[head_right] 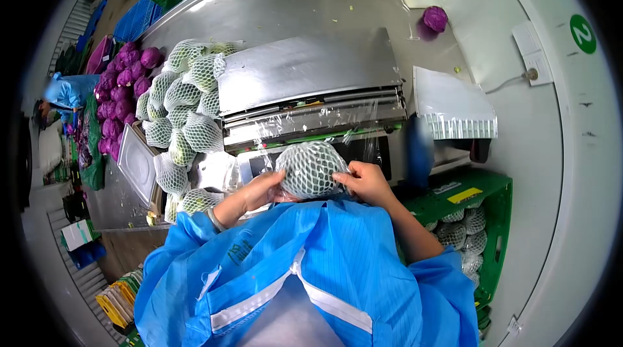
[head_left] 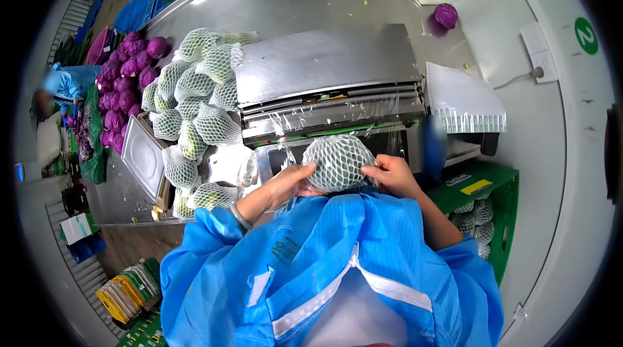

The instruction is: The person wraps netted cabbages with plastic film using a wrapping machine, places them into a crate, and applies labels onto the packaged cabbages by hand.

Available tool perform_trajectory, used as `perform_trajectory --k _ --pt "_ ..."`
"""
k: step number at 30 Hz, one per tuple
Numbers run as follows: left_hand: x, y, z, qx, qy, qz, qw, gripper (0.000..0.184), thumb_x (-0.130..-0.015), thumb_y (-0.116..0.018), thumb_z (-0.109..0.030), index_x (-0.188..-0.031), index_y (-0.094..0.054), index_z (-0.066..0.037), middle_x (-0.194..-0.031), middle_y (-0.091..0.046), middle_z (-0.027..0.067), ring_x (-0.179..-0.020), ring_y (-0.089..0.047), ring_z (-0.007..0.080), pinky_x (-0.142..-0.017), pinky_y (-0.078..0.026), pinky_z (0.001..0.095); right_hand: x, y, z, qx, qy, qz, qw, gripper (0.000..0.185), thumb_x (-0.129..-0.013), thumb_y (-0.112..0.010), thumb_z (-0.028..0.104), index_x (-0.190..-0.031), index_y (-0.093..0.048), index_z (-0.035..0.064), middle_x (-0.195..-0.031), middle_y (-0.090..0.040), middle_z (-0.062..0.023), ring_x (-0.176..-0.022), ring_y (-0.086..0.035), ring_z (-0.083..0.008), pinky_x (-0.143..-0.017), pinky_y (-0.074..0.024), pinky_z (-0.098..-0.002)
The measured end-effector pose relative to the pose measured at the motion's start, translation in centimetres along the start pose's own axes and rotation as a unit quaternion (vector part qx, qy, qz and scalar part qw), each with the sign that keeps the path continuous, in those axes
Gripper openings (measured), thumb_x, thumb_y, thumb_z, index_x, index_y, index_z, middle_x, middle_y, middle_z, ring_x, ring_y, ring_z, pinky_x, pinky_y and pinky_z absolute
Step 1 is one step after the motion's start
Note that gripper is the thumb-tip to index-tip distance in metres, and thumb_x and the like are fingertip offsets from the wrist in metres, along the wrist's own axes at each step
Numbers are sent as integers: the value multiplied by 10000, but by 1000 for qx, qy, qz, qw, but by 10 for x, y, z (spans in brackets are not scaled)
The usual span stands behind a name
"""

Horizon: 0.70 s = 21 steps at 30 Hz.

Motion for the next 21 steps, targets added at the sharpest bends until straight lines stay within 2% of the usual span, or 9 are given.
perform_trajectory --k 5,7,10,13,14,16,18,19,21 --pt "8 30 51 -63 -87 -175 979 428 -1013 -541 -365 -1098 -646 41 -961 -713 168 -847 -710 206 -766 -583 281 -7 -1 -53 -114 58 -193 973 349 -970 -618 240 -703 -525 36 -600 -439 41 -556 -377 -51 -491 -314 -278" --pt "7 42 55 -46 -176 -241 953 402 -1033 -506 -358 -867 -646 -21 -728 -690 107 -644 -672 152 -566 -527 271 -3 -1 -63 -124 69 -244 959 367 -976 -608 244 -694 -508 31 -584 -452 25 -547 -390 -69 -492 -327 -294" --pt "-4 72 52 -110 -229 -349 902 383 -1023 -524 -337 -769 -593 -59 -557 -604 92 -509 -626 185 -444 -434 374 0 9 -75 104 133 -352 921 381 -975 -595 236 -697 -492 -3 -557 -523 -126 -506 -518 -226 -480 -371 -391" --pt "-21 70 43 -566 -313 -494 581 317 -990 -561 -281 -750 -574 -75 -540 -569 145 -496 -620 280 -448 -440 420 -11 6 -82 327 186 -407 833 331 -951 -614 241 -716 -504 37 -616 -596 -130 -578 -617 -329 -486 -434 -446" --pt "-25 52 34 -636 -288 -480 531 286 -962 -574 -244 -725 -538 -87 -550 -555 174 -541 -624 331 -486 -458 454 -21 0 -87 384 213 -409 800 312 -950 -614 239 -727 -506 50 -624 -595 -119 -583 -621 -317 -494 -451 -441" --pt "-46 40 28 -680 -316 -415 515 171 -900 -587 -185 -768 -523 -99 -586 -576 133 -564 -617 322 -504 -461 445 -39 -14 -82 439 295 -407 745 218 -916 -618 209 -766 -509 93 -668 -593 -89 -622 -634 -284 -537 -502 -414" --pt "-66 31 24 -675 -401 -371 496 102 -825 -602 -144 -801 -514 -100 -619 -571 119 -548 -581 327 -488 -443 438 -44 -23 -69 392 270 -385 791 130 -852 -602 133 -788 -515 59 -727 -619 -115 -687 -641 -319 -583 -506 -422" --pt "-73 30 18 -662 -387 -357 534 123 -811 -630 -160 -842 -549 -74 -654 -607 137 -587 -609 342 -520 -467 449 -43 -22 -68 381 235 -395 802 114 -836 -597 138 -805 -519 61 -737 -626 -101 -690 -644 -307 -580 -508 -418" --pt "-70 10 8 -542 -462 -275 646 188 -785 -667 -166 -906 -589 -45 -722 -652 157 -655 -646 359 -565 -503 420 -44 -25 -96 144 187 -291 927 129 -888 -558 113 -986 -610 49 -976 -686 -132 -875 -669 -279 -731 -531 -367"
Point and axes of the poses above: each hand's wrist, its own x-axis away from the middle knuckle, its own y-axis out of the back of the hand, z = x × y, the point moved 5 cm from there along -x, towards the middle knuckle
